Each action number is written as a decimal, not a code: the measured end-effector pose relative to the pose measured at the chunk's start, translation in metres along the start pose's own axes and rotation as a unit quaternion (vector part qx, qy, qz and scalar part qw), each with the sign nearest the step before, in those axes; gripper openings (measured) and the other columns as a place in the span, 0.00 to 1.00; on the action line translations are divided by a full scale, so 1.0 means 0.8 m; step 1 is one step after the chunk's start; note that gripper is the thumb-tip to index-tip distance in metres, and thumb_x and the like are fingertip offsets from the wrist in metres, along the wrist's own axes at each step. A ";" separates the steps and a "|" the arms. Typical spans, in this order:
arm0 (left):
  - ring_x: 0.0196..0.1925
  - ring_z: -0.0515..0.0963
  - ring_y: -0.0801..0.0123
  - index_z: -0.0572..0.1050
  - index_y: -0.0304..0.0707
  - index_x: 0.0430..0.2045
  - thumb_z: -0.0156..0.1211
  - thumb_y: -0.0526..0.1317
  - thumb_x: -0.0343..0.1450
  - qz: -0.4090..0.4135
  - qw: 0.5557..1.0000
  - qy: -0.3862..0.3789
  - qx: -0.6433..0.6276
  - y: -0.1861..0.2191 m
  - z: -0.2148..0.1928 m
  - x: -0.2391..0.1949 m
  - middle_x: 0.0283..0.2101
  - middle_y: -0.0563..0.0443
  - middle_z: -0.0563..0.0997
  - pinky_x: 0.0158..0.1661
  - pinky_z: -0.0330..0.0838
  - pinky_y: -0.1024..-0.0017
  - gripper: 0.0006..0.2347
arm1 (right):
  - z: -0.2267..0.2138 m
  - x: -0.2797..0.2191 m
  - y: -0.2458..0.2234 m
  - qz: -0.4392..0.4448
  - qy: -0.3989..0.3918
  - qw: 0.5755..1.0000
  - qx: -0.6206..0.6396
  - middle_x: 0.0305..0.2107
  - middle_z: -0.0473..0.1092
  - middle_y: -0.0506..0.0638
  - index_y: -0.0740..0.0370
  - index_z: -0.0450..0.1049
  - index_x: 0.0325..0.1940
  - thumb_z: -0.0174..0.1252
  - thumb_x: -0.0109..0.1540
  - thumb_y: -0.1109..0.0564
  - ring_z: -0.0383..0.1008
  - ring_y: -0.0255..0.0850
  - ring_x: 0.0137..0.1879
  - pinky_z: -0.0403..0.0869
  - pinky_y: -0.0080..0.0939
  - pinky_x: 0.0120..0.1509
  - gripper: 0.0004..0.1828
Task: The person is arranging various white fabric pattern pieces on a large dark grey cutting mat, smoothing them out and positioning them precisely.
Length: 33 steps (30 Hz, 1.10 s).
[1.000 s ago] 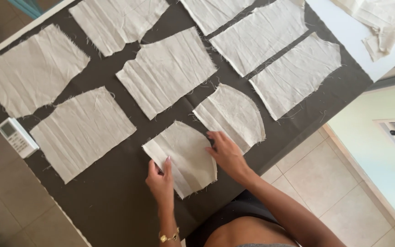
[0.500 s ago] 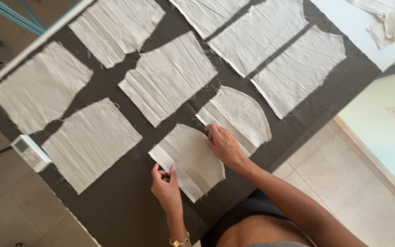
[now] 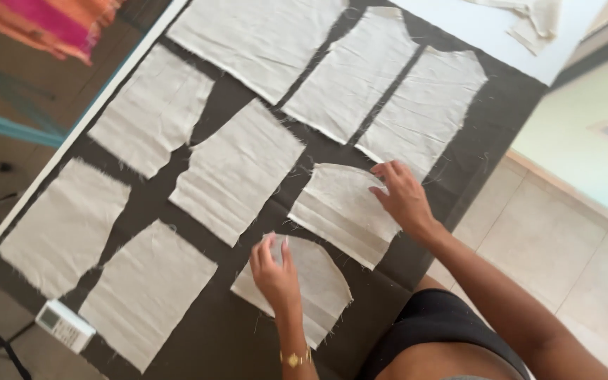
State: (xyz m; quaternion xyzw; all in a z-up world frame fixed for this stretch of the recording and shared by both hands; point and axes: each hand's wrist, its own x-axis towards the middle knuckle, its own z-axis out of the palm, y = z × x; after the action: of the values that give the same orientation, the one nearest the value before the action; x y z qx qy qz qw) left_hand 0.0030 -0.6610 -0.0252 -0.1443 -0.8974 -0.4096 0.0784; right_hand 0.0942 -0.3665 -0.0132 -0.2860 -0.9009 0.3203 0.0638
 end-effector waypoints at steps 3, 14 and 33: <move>0.48 0.81 0.53 0.80 0.40 0.54 0.73 0.40 0.72 0.015 0.998 -0.041 0.048 0.018 0.043 0.036 0.47 0.47 0.80 0.49 0.78 0.58 0.17 | -0.004 -0.011 0.039 -0.006 0.051 0.995 -0.082 0.45 0.75 0.49 0.53 0.74 0.61 0.74 0.59 0.55 0.80 0.47 0.49 0.80 0.49 0.52 0.28; 0.38 0.81 0.53 0.80 0.39 0.39 0.72 0.37 0.72 -0.076 0.989 -0.107 0.074 0.024 0.096 0.046 0.35 0.47 0.82 0.44 0.76 0.58 0.07 | 0.010 -0.009 0.062 0.001 -0.012 0.998 -0.068 0.29 0.76 0.45 0.53 0.77 0.45 0.71 0.62 0.53 0.80 0.45 0.41 0.78 0.46 0.49 0.11; 0.42 0.82 0.52 0.80 0.43 0.43 0.69 0.37 0.73 -0.066 0.997 0.043 0.016 -0.038 0.068 0.084 0.38 0.47 0.81 0.44 0.78 0.60 0.07 | -0.006 0.042 0.033 -0.041 -0.011 0.999 0.000 0.34 0.75 0.52 0.54 0.74 0.50 0.69 0.63 0.52 0.80 0.53 0.43 0.77 0.52 0.49 0.15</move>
State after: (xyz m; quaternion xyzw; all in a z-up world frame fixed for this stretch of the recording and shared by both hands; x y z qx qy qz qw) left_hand -0.0716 -0.6260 -0.0648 -0.0657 -0.9072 -0.4051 0.0922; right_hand 0.0803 -0.3289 -0.0278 -0.2456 -0.9124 0.3205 0.0669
